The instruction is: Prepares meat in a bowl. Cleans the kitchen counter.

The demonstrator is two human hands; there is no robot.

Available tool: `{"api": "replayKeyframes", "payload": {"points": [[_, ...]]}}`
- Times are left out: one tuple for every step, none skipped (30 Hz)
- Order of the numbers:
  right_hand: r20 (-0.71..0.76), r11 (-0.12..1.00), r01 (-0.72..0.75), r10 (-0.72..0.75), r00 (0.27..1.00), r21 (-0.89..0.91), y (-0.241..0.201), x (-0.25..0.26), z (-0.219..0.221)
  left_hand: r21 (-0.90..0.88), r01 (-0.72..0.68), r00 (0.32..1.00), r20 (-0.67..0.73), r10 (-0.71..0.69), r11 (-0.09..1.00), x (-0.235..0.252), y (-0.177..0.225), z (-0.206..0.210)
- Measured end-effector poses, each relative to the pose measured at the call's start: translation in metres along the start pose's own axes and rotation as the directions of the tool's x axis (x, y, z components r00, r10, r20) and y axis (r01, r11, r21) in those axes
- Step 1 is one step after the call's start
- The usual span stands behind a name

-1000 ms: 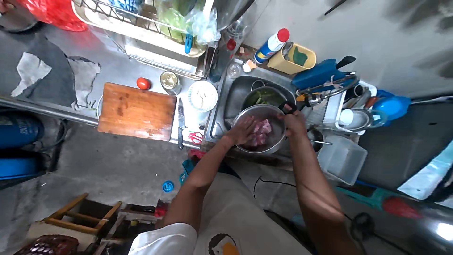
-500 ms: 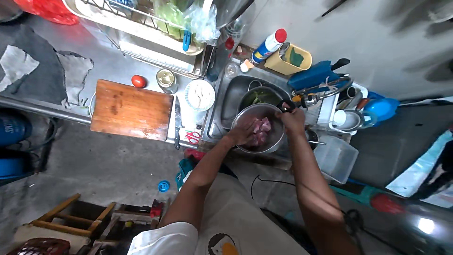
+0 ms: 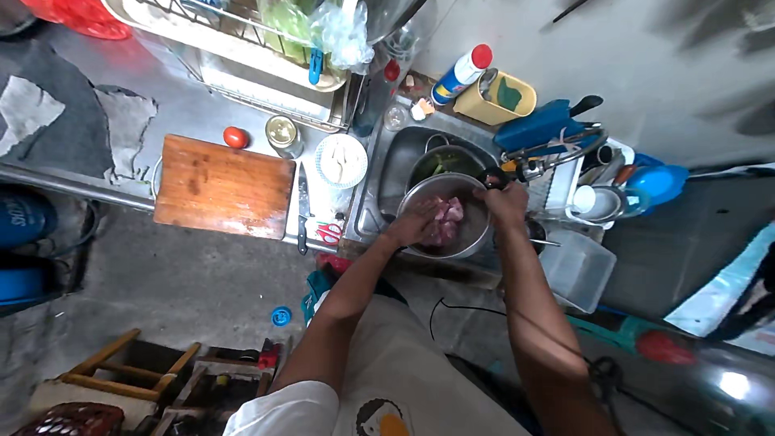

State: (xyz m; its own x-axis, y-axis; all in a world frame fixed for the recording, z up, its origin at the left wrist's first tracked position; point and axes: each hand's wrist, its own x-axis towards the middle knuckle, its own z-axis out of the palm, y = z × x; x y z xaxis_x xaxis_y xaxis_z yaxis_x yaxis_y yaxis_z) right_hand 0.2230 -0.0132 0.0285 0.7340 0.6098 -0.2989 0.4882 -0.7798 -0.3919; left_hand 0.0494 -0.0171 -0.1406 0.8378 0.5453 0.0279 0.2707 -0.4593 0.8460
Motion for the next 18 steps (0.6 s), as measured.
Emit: {"api": "replayKeyframes", "payload": {"points": [[-0.006, 1.0, 0.011, -0.011, 1.0, 0.003, 0.001, -0.001, -0.001, -0.005, 0.001, 0.999, -0.039, -0.001, 1.0, -0.002, 0.001, -0.002], [-0.006, 1.0, 0.025, -0.025, 1.0, 0.012, 0.002, -0.003, -0.002, -0.008, 0.005, 0.997, -0.077, -0.005, 1.0, -0.004, 0.001, -0.003], [-0.006, 0.999, 0.03, -0.03, 1.0, 0.013, 0.002, -0.003, -0.002, -0.012, 0.01, 0.994, -0.109, -0.011, 1.0, -0.006, 0.001, -0.004], [-0.005, 1.0, 0.023, -0.023, 1.0, 0.006, 0.001, -0.002, -0.002, -0.018, 0.016, 0.991, -0.133, -0.018, 1.0, -0.007, 0.001, -0.003], [-0.005, 1.0, 0.018, -0.018, 1.0, -0.009, 0.001, 0.0, -0.002, -0.022, 0.018, 0.988, -0.154, -0.021, 1.0, -0.008, 0.001, -0.003], [-0.005, 1.0, 0.015, -0.015, 1.0, -0.024, 0.001, 0.001, -0.002, -0.028, 0.017, 0.984, -0.178, -0.022, 0.999, -0.01, 0.001, -0.003], [-0.003, 0.999, 0.01, -0.01, 1.0, -0.036, 0.001, 0.002, -0.002, -0.04, 0.012, 0.978, -0.208, -0.02, 0.999, -0.011, 0.001, -0.003], [-0.001, 0.999, 0.007, -0.007, 1.0, -0.051, 0.001, 0.002, -0.002, -0.055, 0.007, 0.97, -0.241, -0.02, 0.998, -0.012, 0.0, -0.002], [-0.005, 0.998, 0.006, -0.007, 1.0, -0.063, 0.0, 0.002, -0.002, -0.071, 0.008, 0.962, -0.273, -0.028, 0.997, -0.014, 0.0, -0.001], [-0.01, 0.997, 0.006, -0.007, 1.0, -0.076, 0.0, 0.002, -0.001, -0.087, 0.018, 0.954, -0.297, -0.043, 0.996, -0.015, -0.001, 0.001], [-0.015, 0.996, 0.006, -0.007, 1.0, -0.093, -0.001, 0.002, -0.001, -0.096, 0.035, 0.948, -0.313, -0.064, 0.995, -0.017, -0.001, 0.002], [-0.016, 0.994, 0.013, -0.015, 1.0, -0.112, -0.002, 0.001, -0.001, -0.097, 0.057, 0.941, -0.327, -0.086, 0.994, -0.017, -0.002, 0.004], [-0.015, 0.991, 0.02, -0.022, 1.0, -0.135, -0.003, 0.0, -0.002, -0.099, 0.085, 0.933, -0.34, -0.114, 0.991, -0.018, -0.003, 0.007], [-0.013, 0.987, 0.02, -0.022, 1.0, -0.159, -0.005, -0.001, -0.003, -0.106, 0.119, 0.925, -0.35, -0.149, 0.987, -0.018, -0.005, 0.01], [-0.008, 0.983, 0.021, -0.023, 1.0, -0.181, -0.008, -0.003, -0.004, -0.132, 0.153, 0.918, -0.349, -0.19, 0.979, -0.018, -0.007, 0.013], [-0.003, 0.979, 0.019, -0.02, 1.0, -0.201, -0.01, -0.004, -0.004, -0.179, 0.183, 0.914, -0.332, -0.234, 0.967, -0.018, -0.007, 0.014], [0.0, 0.977, 0.021, -0.021, 1.0, -0.214, -0.012, -0.005, -0.005, -0.234, 0.198, 0.911, -0.315, -0.267, 0.952, -0.018, -0.007, 0.014], [0.009, 0.975, 0.03, -0.029, 1.0, -0.22, -0.014, -0.007, -0.007, -0.288, 0.204, 0.907, -0.305, -0.291, 0.936, -0.018, -0.006, 0.013]]}}
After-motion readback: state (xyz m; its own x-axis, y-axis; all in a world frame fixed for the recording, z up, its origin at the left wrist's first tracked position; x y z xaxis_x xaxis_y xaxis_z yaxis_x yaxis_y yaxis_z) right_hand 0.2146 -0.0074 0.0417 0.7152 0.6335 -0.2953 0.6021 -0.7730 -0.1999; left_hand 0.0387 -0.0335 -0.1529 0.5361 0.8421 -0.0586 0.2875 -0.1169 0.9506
